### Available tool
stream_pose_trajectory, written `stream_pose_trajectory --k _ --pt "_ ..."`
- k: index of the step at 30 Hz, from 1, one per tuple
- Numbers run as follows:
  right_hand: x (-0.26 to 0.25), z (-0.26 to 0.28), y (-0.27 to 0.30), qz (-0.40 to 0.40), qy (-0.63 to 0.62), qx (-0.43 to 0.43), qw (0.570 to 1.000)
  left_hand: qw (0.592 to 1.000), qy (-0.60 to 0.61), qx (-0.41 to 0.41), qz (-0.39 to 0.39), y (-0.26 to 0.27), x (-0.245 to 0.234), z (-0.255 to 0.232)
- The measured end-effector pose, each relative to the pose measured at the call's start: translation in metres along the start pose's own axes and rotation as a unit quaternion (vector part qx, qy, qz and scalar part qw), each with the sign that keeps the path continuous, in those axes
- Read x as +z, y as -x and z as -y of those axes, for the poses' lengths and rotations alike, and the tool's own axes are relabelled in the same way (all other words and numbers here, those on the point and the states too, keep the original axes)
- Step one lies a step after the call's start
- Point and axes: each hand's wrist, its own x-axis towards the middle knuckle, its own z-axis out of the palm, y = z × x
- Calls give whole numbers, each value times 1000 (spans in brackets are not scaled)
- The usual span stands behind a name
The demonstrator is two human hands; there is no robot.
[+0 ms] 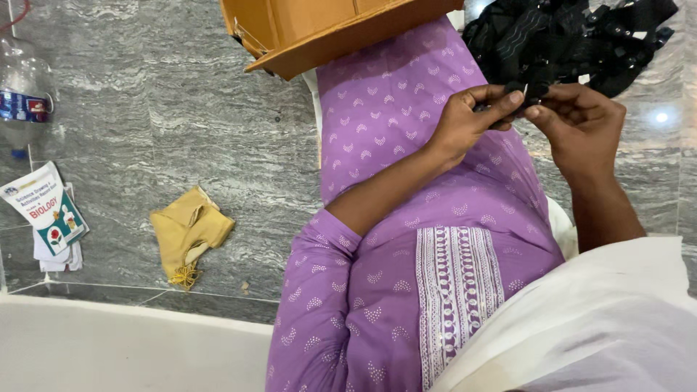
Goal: The person sits on the floor and repeatedly picks up small black plastic fasteners, separates or joins their parts by hand, and places them into a cardboard box. The person handles the fasteners one at a time, manipulating them with both hands.
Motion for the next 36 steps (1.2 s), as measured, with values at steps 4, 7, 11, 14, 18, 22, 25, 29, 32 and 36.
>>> stream_pose_trajectory --k 4,7,11,14,18,22,25,29,32,36 --pt "-1 3 -1 32 -78 -4 996 998 -4 53 17 4 1 -10" --pt "1 5 1 11 14 22 1000 991 -79 98 34 9 0 -14" --pt "1 4 -1 3 -16 16 1000 992 -91 82 10 3 1 -12" --pt "1 0 -1 -18 -40 20 999 996 -48 72 -22 -1 1 -9" --pt "8 -10 3 -10 6 10 1000 996 12 84 -19 -5 1 -5" --pt "13 -18 -4 -17 19 -42 999 994 44 97 -13 -11 5 2" --pt "13 -20 -10 -25 13 -50 998 996 29 81 -26 -13 0 6" --pt "13 -17 -12 -32 8 -74 997 996 75 38 -7 -13 -7 9" --pt "21 -12 -13 -36 23 -123 992 995 93 24 1 -15 -10 10" --pt "29 2 -17 -47 221 -232 946 994 101 35 -11 -17 -9 11"
